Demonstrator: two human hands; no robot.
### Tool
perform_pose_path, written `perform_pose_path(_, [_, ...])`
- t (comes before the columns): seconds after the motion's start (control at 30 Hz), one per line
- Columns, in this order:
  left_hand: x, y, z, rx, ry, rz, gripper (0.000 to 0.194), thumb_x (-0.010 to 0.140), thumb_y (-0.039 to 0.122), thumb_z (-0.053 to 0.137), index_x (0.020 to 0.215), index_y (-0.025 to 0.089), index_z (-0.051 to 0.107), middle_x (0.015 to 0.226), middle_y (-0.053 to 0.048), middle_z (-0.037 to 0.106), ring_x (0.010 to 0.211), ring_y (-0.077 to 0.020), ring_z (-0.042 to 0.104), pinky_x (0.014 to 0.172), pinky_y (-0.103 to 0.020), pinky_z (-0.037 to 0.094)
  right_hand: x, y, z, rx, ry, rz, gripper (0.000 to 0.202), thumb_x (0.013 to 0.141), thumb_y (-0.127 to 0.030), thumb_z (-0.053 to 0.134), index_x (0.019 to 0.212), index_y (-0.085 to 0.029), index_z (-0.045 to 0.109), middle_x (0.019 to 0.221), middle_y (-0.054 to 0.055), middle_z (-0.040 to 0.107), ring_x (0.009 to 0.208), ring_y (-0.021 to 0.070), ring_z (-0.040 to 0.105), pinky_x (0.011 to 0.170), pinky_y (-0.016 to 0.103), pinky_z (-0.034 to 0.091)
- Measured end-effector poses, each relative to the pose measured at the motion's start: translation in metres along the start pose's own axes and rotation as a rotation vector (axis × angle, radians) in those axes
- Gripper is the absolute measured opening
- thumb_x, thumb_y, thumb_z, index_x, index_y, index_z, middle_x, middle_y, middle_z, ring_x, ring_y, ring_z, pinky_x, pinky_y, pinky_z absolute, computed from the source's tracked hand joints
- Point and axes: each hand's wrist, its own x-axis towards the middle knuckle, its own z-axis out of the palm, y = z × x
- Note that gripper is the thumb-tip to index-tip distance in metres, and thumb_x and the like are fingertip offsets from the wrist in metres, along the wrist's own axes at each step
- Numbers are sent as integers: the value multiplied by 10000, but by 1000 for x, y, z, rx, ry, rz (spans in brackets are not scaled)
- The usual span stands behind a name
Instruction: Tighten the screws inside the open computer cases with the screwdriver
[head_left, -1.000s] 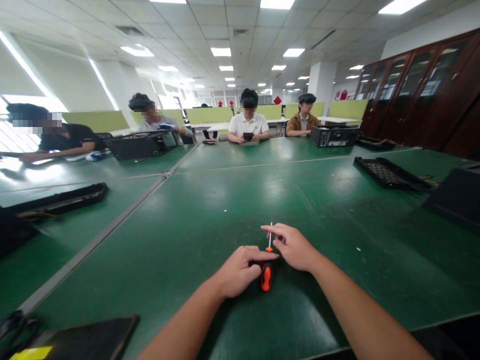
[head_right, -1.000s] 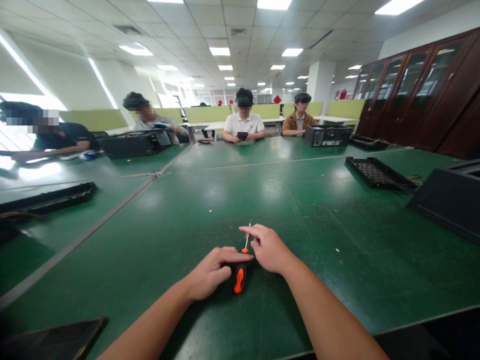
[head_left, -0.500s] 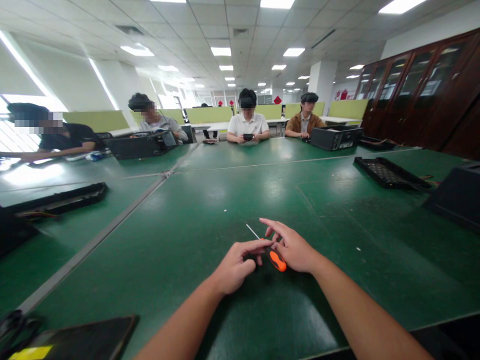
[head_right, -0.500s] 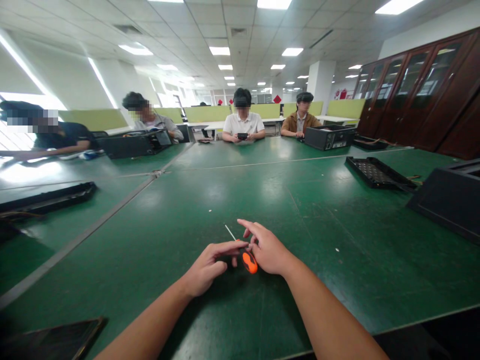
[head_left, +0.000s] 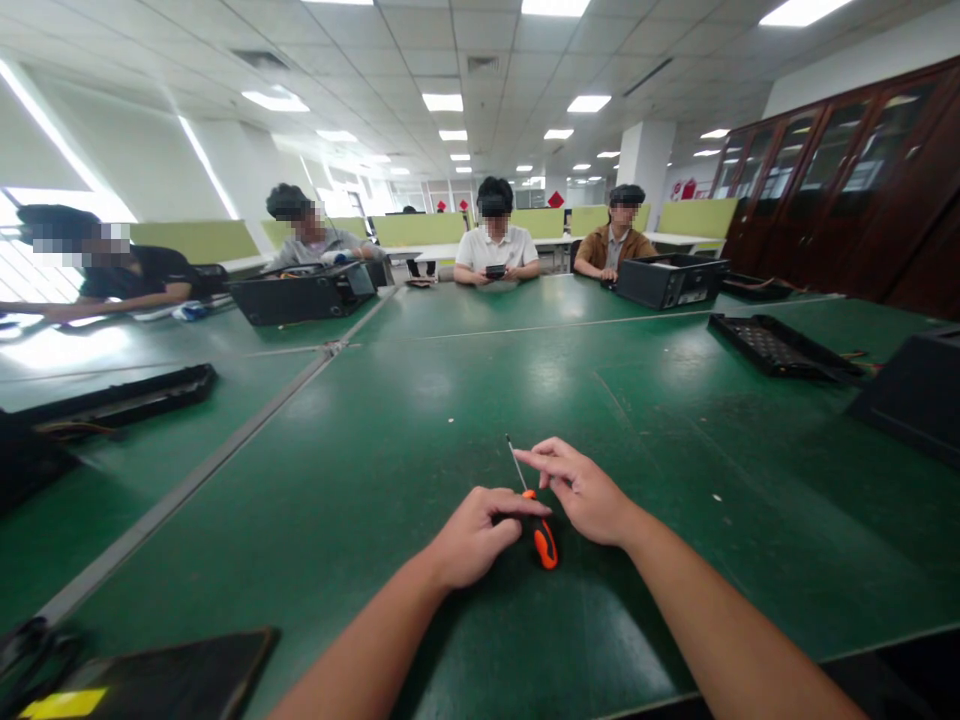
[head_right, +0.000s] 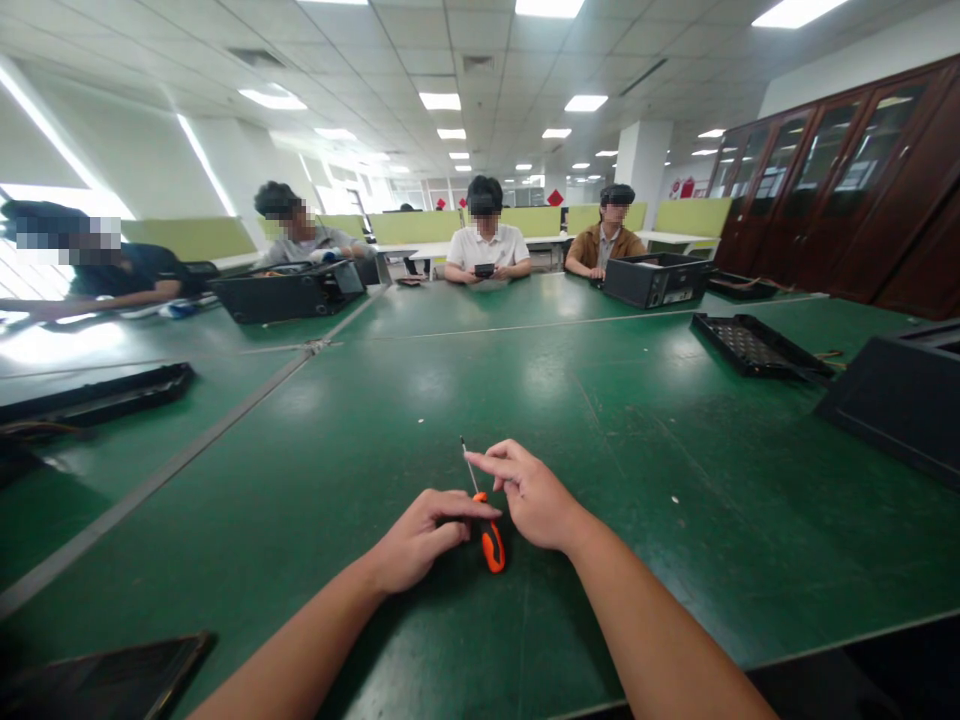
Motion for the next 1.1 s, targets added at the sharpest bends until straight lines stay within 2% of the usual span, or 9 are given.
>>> perform_pose_path(0.13, [1, 0, 1, 33, -13, 10, 435, 709, 115, 488, 1028, 183, 776, 770, -23, 705, 685, -146, 562, 703, -257, 418, 0, 2, 1, -28, -13, 19, 591, 860, 27, 350, 1298, -266, 617, 1170, 40, 509, 816, 95, 536, 856, 281, 473])
perform_pose_path(0.23, [1, -1, 1, 46, -30, -3, 439, 717, 128, 489, 1051, 183, 769, 792, -25, 716, 695, -151, 571, 694, -256, 420, -1, 7, 2, -61, -38, 64, 610, 826, 47, 365, 1278, -262, 636, 1150, 42, 529, 811, 101, 540, 827, 270, 479])
perform_pose_path(0.37, [0, -4, 1, -86, -79, -46, 549, 694, 95, 463, 1179, 184, 704, 976, -31, 751, 822, -182, 617, 773, -283, 453, -3, 19, 5, -116, -105, 138, 629, 740, 83, 403, 1202, -228, 695, 993, 43, 606, 786, 123, 547, 798, 269, 471])
perform_pose_path(0.53, [-1, -5, 0, -152, -107, -53, 568, 653, 99, 453, 1150, 185, 714, 960, -32, 746, 751, -165, 590, 737, -279, 454, -3, 25, 6, -144, -127, 176, 607, 706, 81, 413, 1148, -196, 722, 899, 39, 618, 747, 129, 554, 762, 263, 471])
perform_pose_path(0.73, [0, -5, 0, 15, -52, 10, 462, 716, 148, 451, 1041, 199, 775, 740, -29, 630, 687, -157, 554, 710, -284, 429, -1, 12, 2, -127, -61, 134, 655, 738, 90, 384, 1244, -223, 657, 996, 42, 600, 860, 137, 557, 854, 282, 460])
perform_pose_path(0.9, [1, -7, 2, 16, -79, -14, 555, 712, 125, 439, 1193, 213, 701, 785, -5, 674, 695, -144, 535, 706, -259, 417, -1, 8, 4, -102, -72, 123, 735, 759, 89, 365, 1394, -244, 527, 1022, 31, 598, 792, 110, 561, 841, 267, 469])
perform_pose_path(0.97, [2, -6, 1, -1, -75, -24, 612, 687, 114, 441, 1250, 214, 661, 785, 9, 688, 671, -134, 518, 691, -252, 409, -1, 11, 5, -102, -77, 127, 692, 768, 83, 368, 1345, -234, 582, 1025, 38, 617, 791, 113, 569, 819, 262, 472])
perform_pose_path(1.1, [1, -6, 1, -35, -49, -38, 605, 662, 116, 451, 1212, 198, 688, 793, 0, 711, 655, -132, 508, 663, -251, 399, -2, 18, 6, -118, -84, 141, 611, 753, 81, 389, 1183, -218, 704, 1004, 49, 635, 765, 121, 566, 766, 257, 472])
